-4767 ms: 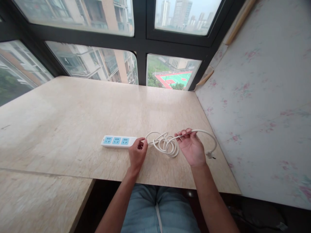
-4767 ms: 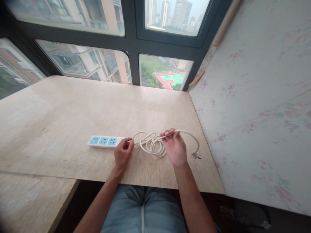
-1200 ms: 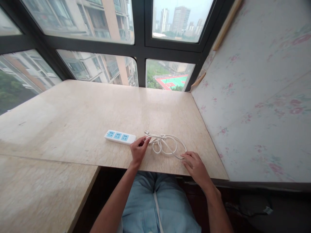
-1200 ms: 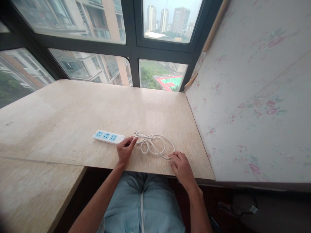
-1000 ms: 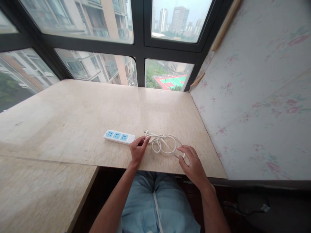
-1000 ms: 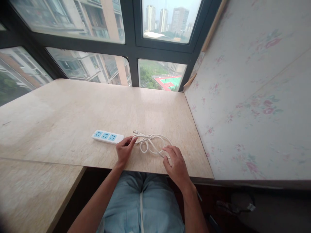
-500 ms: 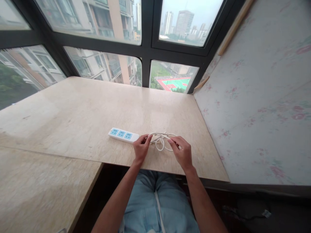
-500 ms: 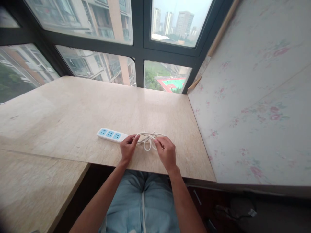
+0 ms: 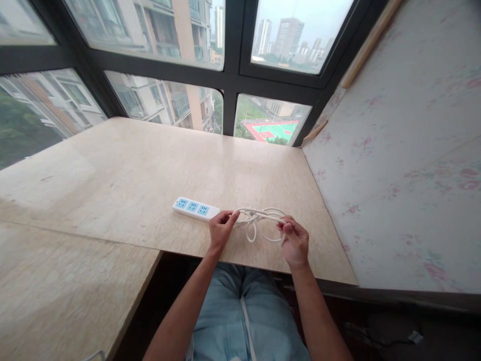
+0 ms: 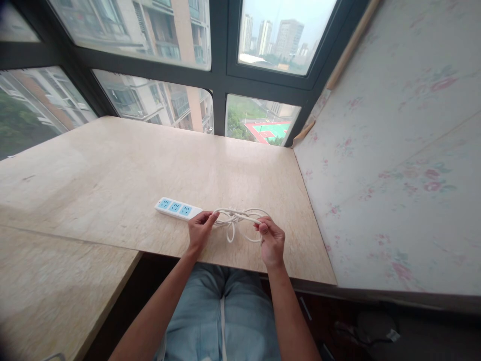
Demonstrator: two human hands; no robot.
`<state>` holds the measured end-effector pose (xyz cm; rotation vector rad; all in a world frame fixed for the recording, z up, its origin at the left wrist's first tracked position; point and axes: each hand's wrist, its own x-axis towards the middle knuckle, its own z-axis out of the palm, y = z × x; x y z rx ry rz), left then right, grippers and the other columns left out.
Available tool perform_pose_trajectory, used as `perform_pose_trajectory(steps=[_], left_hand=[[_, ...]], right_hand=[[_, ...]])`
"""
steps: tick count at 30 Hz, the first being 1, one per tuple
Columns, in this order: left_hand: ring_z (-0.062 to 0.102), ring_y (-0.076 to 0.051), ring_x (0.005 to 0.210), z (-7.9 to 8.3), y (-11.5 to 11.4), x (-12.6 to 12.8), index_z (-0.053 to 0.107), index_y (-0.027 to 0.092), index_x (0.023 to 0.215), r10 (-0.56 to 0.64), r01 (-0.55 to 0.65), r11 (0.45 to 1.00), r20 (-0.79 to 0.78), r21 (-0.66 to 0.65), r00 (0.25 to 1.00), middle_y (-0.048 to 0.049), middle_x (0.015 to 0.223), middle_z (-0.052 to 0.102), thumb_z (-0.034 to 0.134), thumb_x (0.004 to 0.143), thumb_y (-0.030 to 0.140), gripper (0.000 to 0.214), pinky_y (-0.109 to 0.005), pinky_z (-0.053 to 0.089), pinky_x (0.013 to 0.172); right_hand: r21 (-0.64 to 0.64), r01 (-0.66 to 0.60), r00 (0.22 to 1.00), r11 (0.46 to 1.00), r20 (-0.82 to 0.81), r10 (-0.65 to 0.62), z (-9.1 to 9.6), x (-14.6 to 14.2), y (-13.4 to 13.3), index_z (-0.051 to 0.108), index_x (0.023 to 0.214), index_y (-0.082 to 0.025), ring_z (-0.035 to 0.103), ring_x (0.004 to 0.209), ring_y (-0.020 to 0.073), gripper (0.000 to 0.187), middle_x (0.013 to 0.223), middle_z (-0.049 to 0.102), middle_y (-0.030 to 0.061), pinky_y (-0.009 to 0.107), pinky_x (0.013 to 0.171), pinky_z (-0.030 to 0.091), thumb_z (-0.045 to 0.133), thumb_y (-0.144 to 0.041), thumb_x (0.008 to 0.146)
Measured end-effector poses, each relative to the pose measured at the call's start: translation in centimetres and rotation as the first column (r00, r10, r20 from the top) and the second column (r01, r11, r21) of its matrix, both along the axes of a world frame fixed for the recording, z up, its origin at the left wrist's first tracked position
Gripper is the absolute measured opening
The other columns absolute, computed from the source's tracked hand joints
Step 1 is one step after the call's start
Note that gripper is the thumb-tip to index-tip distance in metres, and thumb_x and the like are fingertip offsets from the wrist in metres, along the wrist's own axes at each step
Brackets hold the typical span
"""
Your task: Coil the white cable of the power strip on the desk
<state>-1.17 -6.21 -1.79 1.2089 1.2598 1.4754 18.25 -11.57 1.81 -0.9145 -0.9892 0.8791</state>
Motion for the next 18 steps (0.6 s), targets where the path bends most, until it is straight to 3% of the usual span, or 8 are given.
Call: perform_pose_trajectory(steps=[5, 13, 15, 18], left_hand=[[0.046, -0.01, 0.058, 0.14, 0.06, 0.18, 0.07, 0.009, 0.075, -0.009, 0.009, 0.999, -0.02, -0.035, 1.0, -0.0056, 0.064, 0.058, 0.073, 0.073, 0.046, 0.037, -0.022, 0.035, 0.054], [0.046, -0.01, 0.059, 0.63, 0.17, 0.15, 0.068, 0.009, 0.074, -0.022, 0.021, 0.998, -0.019, -0.059, 1.0, -0.0055, 0.065, 0.058, 0.072, 0.075, 0.047, 0.038, -0.023, 0.036, 0.056], [0.047, -0.01, 0.059, 0.69, 0.14, 0.18, 0.068, 0.009, 0.072, -0.024, 0.021, 0.997, -0.042, -0.068, 0.999, -0.0054, 0.065, 0.058, 0.071, 0.075, 0.047, 0.038, -0.023, 0.037, 0.057], [0.047, -0.01, 0.06, 0.74, 0.08, 0.27, 0.067, 0.01, 0.069, -0.025, 0.02, 0.997, -0.077, -0.073, 0.997, -0.0048, 0.064, 0.059, 0.071, 0.075, 0.047, 0.038, -0.023, 0.036, 0.057]], right_hand=[[-0.053, -0.024, 0.975, 0.998, -0.221, 0.011, -0.37, 0.38, 0.3, 0.067, 0.078, -0.012, 0.051, 0.075, 0.0056, 0.028, 0.082, 0.049, 0.0059, 0.017, 0.069, 0.044, 0.075, -0.038, 0.074], [0.032, -0.219, 0.941, 0.975, -0.257, 0.22, -0.42, 0.39, 0.31, 0.067, 0.08, -0.019, 0.048, 0.072, 0.0051, 0.02, 0.078, 0.045, 0.0043, 0.02, 0.069, 0.043, 0.068, -0.038, 0.081], [0.037, -0.247, 0.945, 0.968, -0.213, 0.25, -0.34, 0.44, 0.3, 0.067, 0.08, -0.019, 0.048, 0.072, 0.0055, 0.02, 0.076, 0.045, 0.0046, 0.02, 0.068, 0.043, 0.066, -0.039, 0.084], [0.013, -0.283, 0.959, 0.959, 0.005, 0.283, 0.57, 0.61, 0.08, 0.069, 0.083, -0.018, 0.05, 0.075, 0.0062, 0.019, 0.077, 0.049, 0.0057, 0.018, 0.067, 0.042, 0.062, -0.036, 0.087]])
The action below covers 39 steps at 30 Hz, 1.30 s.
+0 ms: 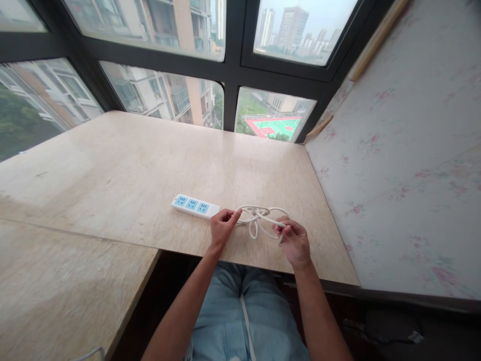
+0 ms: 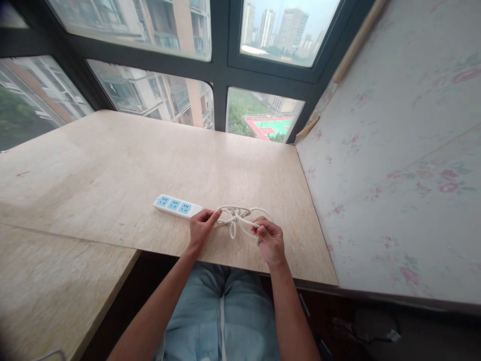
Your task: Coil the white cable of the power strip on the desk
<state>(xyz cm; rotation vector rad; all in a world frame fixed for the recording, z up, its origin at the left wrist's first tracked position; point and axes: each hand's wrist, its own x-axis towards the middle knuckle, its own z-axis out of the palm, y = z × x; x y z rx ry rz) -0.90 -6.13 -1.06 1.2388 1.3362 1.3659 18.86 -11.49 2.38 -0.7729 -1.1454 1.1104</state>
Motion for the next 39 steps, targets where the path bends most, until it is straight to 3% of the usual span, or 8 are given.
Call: perform_pose_trajectory(steps=[4, 6, 10, 13, 17, 26, 30, 39], left_hand=[[0.045, -0.009, 0.059, 0.0, -0.1, 0.0, 0.063, 0.01, 0.065, 0.006, -0.006, 1.0, -0.022, 0.004, 1.0, -0.0033, 0.061, 0.056, 0.071, 0.075, 0.047, 0.04, -0.022, 0.034, 0.055], [0.042, -0.009, 0.057, 0.1, -0.1, 0.0, 0.061, 0.01, 0.062, 0.021, -0.021, 1.0, -0.032, 0.006, 0.999, -0.0026, 0.059, 0.053, 0.07, 0.075, 0.048, 0.041, -0.022, 0.033, 0.054], [0.039, -0.008, 0.056, 0.2, 0.0, -0.1, 0.055, 0.01, 0.057, 0.028, -0.028, 1.0, -0.039, 0.003, 0.999, -0.0016, 0.056, 0.047, 0.07, 0.076, 0.048, 0.044, -0.022, 0.031, 0.053], [0.038, -0.008, 0.055, 0.2, 0.1, -0.1, 0.052, 0.011, 0.055, 0.045, -0.045, 0.999, -0.038, -0.002, 0.998, -0.0014, 0.055, 0.045, 0.069, 0.076, 0.048, 0.046, -0.022, 0.031, 0.053], [0.04, -0.009, 0.056, 0.1, 0.2, 0.0, 0.054, 0.011, 0.058, 0.061, -0.061, 0.998, -0.036, 0.002, 0.997, -0.0018, 0.056, 0.048, 0.069, 0.077, 0.047, 0.044, -0.022, 0.032, 0.053], [0.049, -0.011, 0.06, 0.1, 0.2, 0.0, 0.067, 0.011, 0.07, 0.03, -0.03, 0.999, -0.008, -0.018, 1.0, -0.0049, 0.065, 0.06, 0.072, 0.074, 0.047, 0.037, -0.022, 0.037, 0.056], [0.05, -0.011, 0.061, 0.0, 0.2, -0.1, 0.068, 0.01, 0.072, 0.058, -0.058, 0.998, -0.004, -0.007, 0.998, -0.0054, 0.066, 0.061, 0.073, 0.074, 0.046, 0.036, -0.022, 0.038, 0.057], [0.043, -0.009, 0.059, -0.1, 0.5, -0.4, 0.069, 0.009, 0.079, 0.228, -0.225, 0.973, 0.076, -0.046, 0.971, -0.0034, 0.065, 0.055, 0.074, 0.073, 0.047, 0.039, -0.021, 0.034, 0.053]], right_hand=[[0.034, -0.074, 0.904, 0.997, 0.425, 0.053, 2.2, -0.2, -0.4, 0.072, 0.092, -0.018, 0.055, 0.082, 0.0066, 0.011, 0.086, 0.057, 0.0064, 0.015, 0.07, 0.043, 0.064, -0.021, 0.085], [0.06, -0.07, 0.88, 0.996, 0.474, 0.033, 2.9, -0.5, -0.6, 0.072, 0.093, -0.017, 0.056, 0.083, 0.0066, 0.012, 0.088, 0.057, 0.0063, 0.016, 0.071, 0.044, 0.064, -0.018, 0.084], [0.1, 0.044, 0.981, 0.994, 0.183, -0.062, 2.4, -0.7, -0.5, 0.07, 0.09, -0.016, 0.052, 0.078, 0.0067, 0.013, 0.081, 0.052, 0.0065, 0.018, 0.068, 0.043, 0.063, -0.026, 0.087], [0.073, 0.065, 0.994, 0.995, -0.089, -0.059, 1.8, -0.3, -0.3, 0.059, 0.077, -0.01, 0.045, 0.067, 0.0043, 0.03, 0.072, 0.042, 0.0048, 0.019, 0.063, 0.04, 0.062, -0.038, 0.087], [-0.014, 0.181, 0.947, 0.983, -0.266, -0.178, 2.0, 0.4, -0.2, 0.039, 0.071, -0.006, 0.032, 0.061, 0.0016, 0.05, 0.067, 0.026, 0.0027, 0.016, 0.058, 0.037, 0.069, -0.044, 0.08], [-0.088, 0.229, 0.759, 0.97, -0.608, -0.234, 3.0, 3.5, 0.0, 0.068, 0.085, -0.033, 0.027, 0.064, -0.0006, 0.022, 0.079, 0.043, -0.0005, 0.014, 0.063, 0.037, 0.081, -0.035, 0.067], [-0.099, 0.379, 0.682, 0.92, -0.642, -0.35, 2.8, 7.0, -0.3, 0.069, 0.082, -0.032, 0.034, 0.067, -0.002, 0.016, 0.085, 0.05, -0.0037, 0.018, 0.074, 0.043, 0.079, -0.032, 0.071], [-0.188, 0.42, 0.759, 0.888, -0.464, -0.457, 1.7, 11.6, -1.2, 0.052, 0.083, -0.013, 0.037, 0.064, 0.003, 0.045, 0.077, 0.044, -0.0006, 0.019, 0.059, 0.039, 0.084, -0.038, 0.061]])
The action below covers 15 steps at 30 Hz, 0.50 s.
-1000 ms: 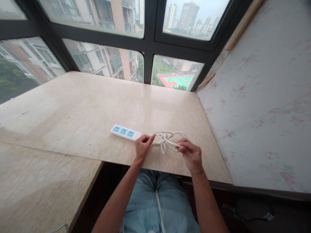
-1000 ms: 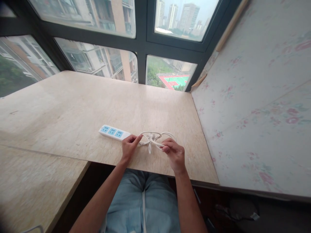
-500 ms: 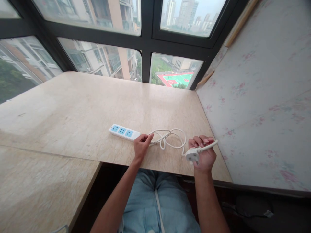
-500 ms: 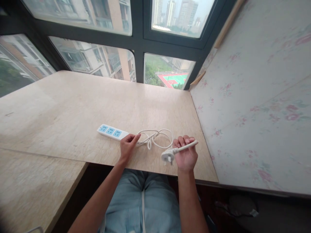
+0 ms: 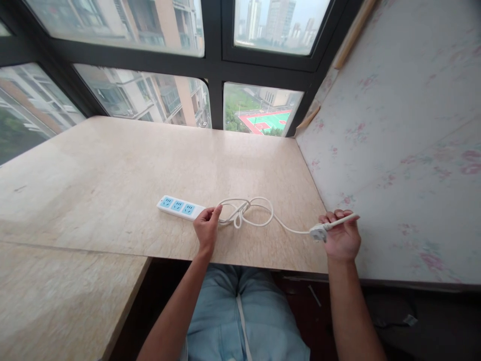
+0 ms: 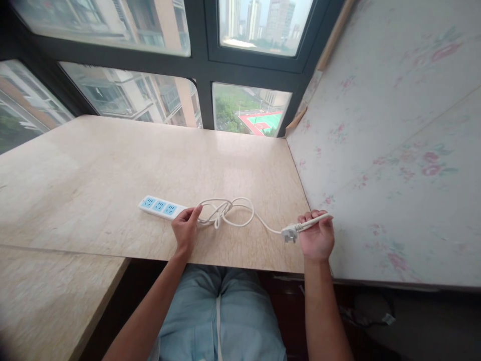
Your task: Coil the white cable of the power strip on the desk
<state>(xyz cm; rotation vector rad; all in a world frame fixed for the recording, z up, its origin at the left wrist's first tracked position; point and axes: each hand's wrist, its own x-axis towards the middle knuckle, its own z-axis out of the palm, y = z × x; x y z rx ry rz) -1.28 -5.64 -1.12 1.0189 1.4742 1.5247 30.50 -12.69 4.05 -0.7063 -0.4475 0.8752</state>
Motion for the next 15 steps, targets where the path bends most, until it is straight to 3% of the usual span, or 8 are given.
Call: perform_pose_trajectory(steps=[7, 10, 15], left_hand=[[0.038, -0.007, 0.054, 0.0, 0.1, 0.1, 0.068, 0.008, 0.082, 0.035, -0.035, 0.999, 0.004, -0.02, 0.999, -0.0018, 0.061, 0.05, 0.073, 0.072, 0.05, 0.044, -0.02, 0.031, 0.049], [0.038, -0.007, 0.05, -0.2, 0.3, 0.1, 0.066, 0.008, 0.084, 0.067, -0.067, 0.998, 0.029, -0.023, 0.997, -0.0011, 0.06, 0.049, 0.071, 0.073, 0.052, 0.046, -0.02, 0.032, 0.046], [0.04, -0.008, 0.046, -0.5, 0.5, -0.1, 0.065, 0.008, 0.087, 0.092, -0.091, 0.995, 0.038, -0.028, 0.995, 0.0002, 0.056, 0.047, 0.068, 0.075, 0.055, 0.048, -0.021, 0.031, 0.042]], right_hand=[[-0.197, 0.014, 0.994, 0.98, 0.111, 0.008, -1.8, 1.5, 0.0, 0.039, 0.081, -0.009, 0.044, 0.066, 0.0048, 0.06, 0.075, 0.046, -0.0003, 0.02, 0.059, 0.04, 0.084, -0.039, 0.056], [-0.276, 0.012, 0.998, 0.961, 0.062, 0.006, -2.2, 1.0, 0.2, 0.041, 0.086, -0.009, 0.042, 0.063, 0.0034, 0.066, 0.072, 0.044, -0.0012, 0.017, 0.057, 0.038, 0.086, -0.044, 0.052], [-0.305, -0.011, 1.0, 0.952, 0.021, 0.018, -2.9, -0.3, 1.0, 0.048, 0.098, -0.009, 0.043, 0.062, 0.0026, 0.066, 0.073, 0.044, -0.0015, 0.016, 0.056, 0.037, 0.085, -0.042, 0.054]])
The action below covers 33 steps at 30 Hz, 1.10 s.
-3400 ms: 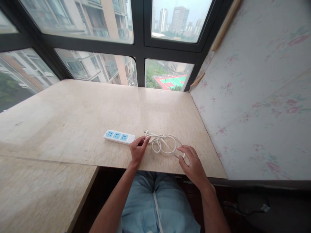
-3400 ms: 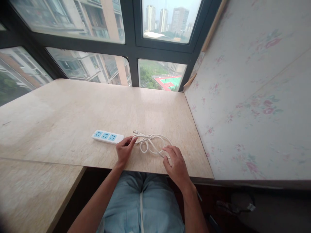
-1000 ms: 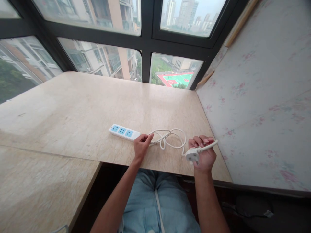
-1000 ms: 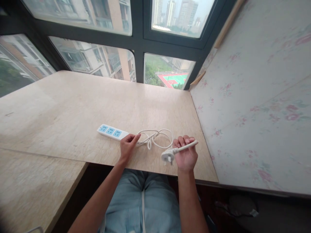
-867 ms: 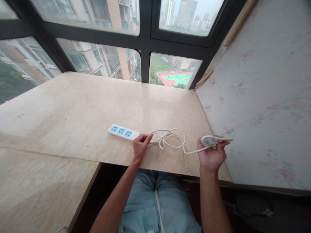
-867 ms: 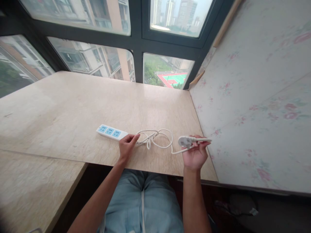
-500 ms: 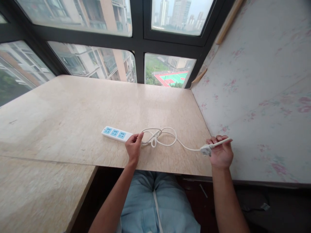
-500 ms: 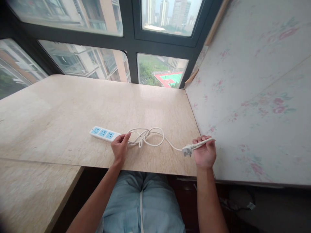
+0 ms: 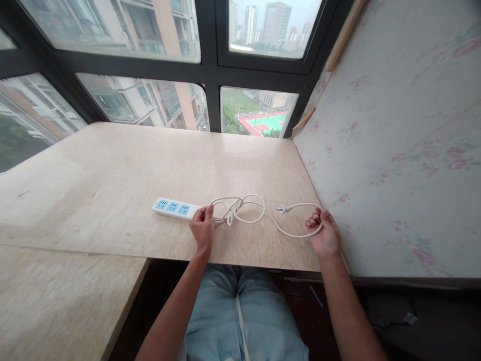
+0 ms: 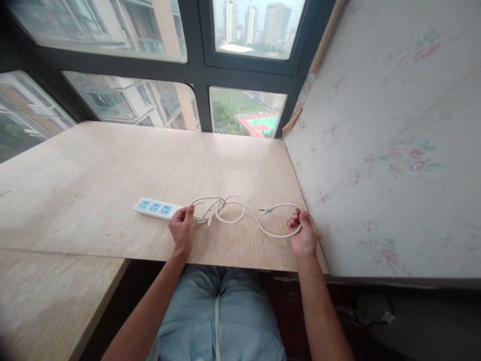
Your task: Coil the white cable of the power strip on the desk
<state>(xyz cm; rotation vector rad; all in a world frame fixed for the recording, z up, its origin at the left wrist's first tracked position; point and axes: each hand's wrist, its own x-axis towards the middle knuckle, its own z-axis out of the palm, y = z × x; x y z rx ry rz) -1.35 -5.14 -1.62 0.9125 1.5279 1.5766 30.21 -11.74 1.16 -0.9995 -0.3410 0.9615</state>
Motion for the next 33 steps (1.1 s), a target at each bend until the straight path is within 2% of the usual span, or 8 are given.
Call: perform_pose_trajectory(steps=[5, 10, 13, 15, 19, 23, 29, 33], left_hand=[[0.041, -0.008, 0.048, -0.3, 0.2, -0.2, 0.064, 0.008, 0.088, -0.002, 0.003, 1.0, -0.027, 0.03, 1.0, 0.0004, 0.056, 0.047, 0.066, 0.078, 0.054, 0.047, -0.02, 0.032, 0.045], [0.044, -0.009, 0.051, -0.8, 0.5, -0.4, 0.06, 0.009, 0.089, 0.004, -0.003, 0.999, -0.031, 0.034, 0.999, 0.0, 0.059, 0.049, 0.062, 0.081, 0.055, 0.046, -0.02, 0.036, 0.05], [0.044, -0.009, 0.053, -1.4, 0.7, -0.5, 0.059, 0.01, 0.091, -0.008, 0.008, 1.0, 0.0, 0.024, 1.0, 0.0003, 0.06, 0.048, 0.062, 0.082, 0.055, 0.046, -0.02, 0.037, 0.051], [0.044, -0.008, 0.054, -1.7, 0.8, -0.6, 0.057, 0.011, 0.091, -0.017, 0.017, 1.0, 0.029, 0.024, 0.999, 0.0004, 0.061, 0.048, 0.062, 0.082, 0.055, 0.046, -0.019, 0.037, 0.052], [0.043, -0.008, 0.057, -1.6, 0.7, -0.6, 0.055, 0.011, 0.088, -0.034, 0.029, 0.998, 0.088, 0.056, 0.996, -0.0001, 0.066, 0.048, 0.063, 0.081, 0.055, 0.045, -0.019, 0.036, 0.053], [0.043, -0.008, 0.06, -1.1, 0.5, -0.6, 0.054, 0.011, 0.088, -0.073, 0.059, 0.994, 0.156, 0.093, 0.985, 0.0001, 0.066, 0.046, 0.064, 0.081, 0.05, 0.041, -0.019, 0.036, 0.056], [0.047, -0.009, 0.064, -1.5, 0.5, -0.7, 0.053, 0.012, 0.081, -0.103, 0.072, 0.987, 0.225, 0.142, 0.969, -0.0012, 0.069, 0.049, 0.06, 0.086, 0.044, 0.034, -0.021, 0.041, 0.065], [0.048, -0.01, 0.065, -1.7, 0.4, -0.7, 0.046, 0.013, 0.071, -0.126, 0.084, 0.981, 0.249, 0.175, 0.96, -0.0017, 0.069, 0.049, 0.057, 0.089, 0.044, 0.038, -0.022, 0.042, 0.066]], right_hand=[[-0.022, -0.022, 0.999, 1.0, -0.039, 0.021, -0.9, -0.2, 1.4, 0.047, 0.1, -0.01, 0.043, 0.059, 0.0026, 0.065, 0.071, 0.045, -0.0027, 0.016, 0.053, 0.037, 0.082, -0.042, 0.056], [-0.214, -0.021, 0.991, 0.977, -0.131, -0.007, -1.8, 0.2, 2.7, 0.05, 0.101, -0.009, 0.046, 0.058, 0.0031, 0.045, 0.073, 0.049, -0.001, 0.016, 0.054, 0.041, 0.071, -0.035, 0.07], [-0.314, -0.07, 0.997, 0.947, 0.021, 0.081, -2.2, 0.4, 3.1, 0.052, 0.106, -0.009, 0.054, 0.072, 0.0084, 0.046, 0.094, 0.057, 0.0066, 0.02, 0.062, 0.047, 0.067, -0.033, 0.07], [-0.387, 0.013, 0.947, 0.922, 0.3, 0.113, -2.4, 0.4, 3.4, 0.052, 0.116, -0.01, 0.057, 0.093, 0.0158, 0.056, 0.116, 0.053, 0.0118, 0.031, 0.081, 0.051, 0.067, -0.033, 0.067], [-0.219, 0.264, 0.441, 0.939, 0.893, 0.084, -2.5, -0.6, 3.6, 0.046, 0.135, -0.007, 0.035, 0.132, 0.0251, 0.07, 0.139, 0.036, 0.0153, 0.046, 0.118, 0.022, 0.06, -0.03, 0.07], [-0.191, 0.225, 0.024, 0.955, 0.981, 0.19, -2.3, -3.2, 3.6, 0.057, 0.127, -0.009, 0.022, 0.138, 0.0312, 0.054, 0.146, 0.026, 0.0154, 0.057, 0.113, 0.011, 0.056, -0.028, 0.077], [-0.431, 0.012, -0.177, 0.902, 0.887, 0.426, -1.9, -7.1, 4.5, 0.06, 0.125, -0.015, 0.033, 0.131, 0.0219, 0.043, 0.138, 0.04, 0.0082, 0.042, 0.113, 0.027, 0.059, -0.031, 0.085], [-0.539, 0.059, -0.249, 0.84, 0.807, 0.536, -1.2, -8.0, 5.4, 0.059, 0.127, -0.02, 0.038, 0.122, 0.0203, 0.042, 0.127, 0.048, 0.004, 0.039, 0.108, 0.034, 0.059, -0.027, 0.086]])
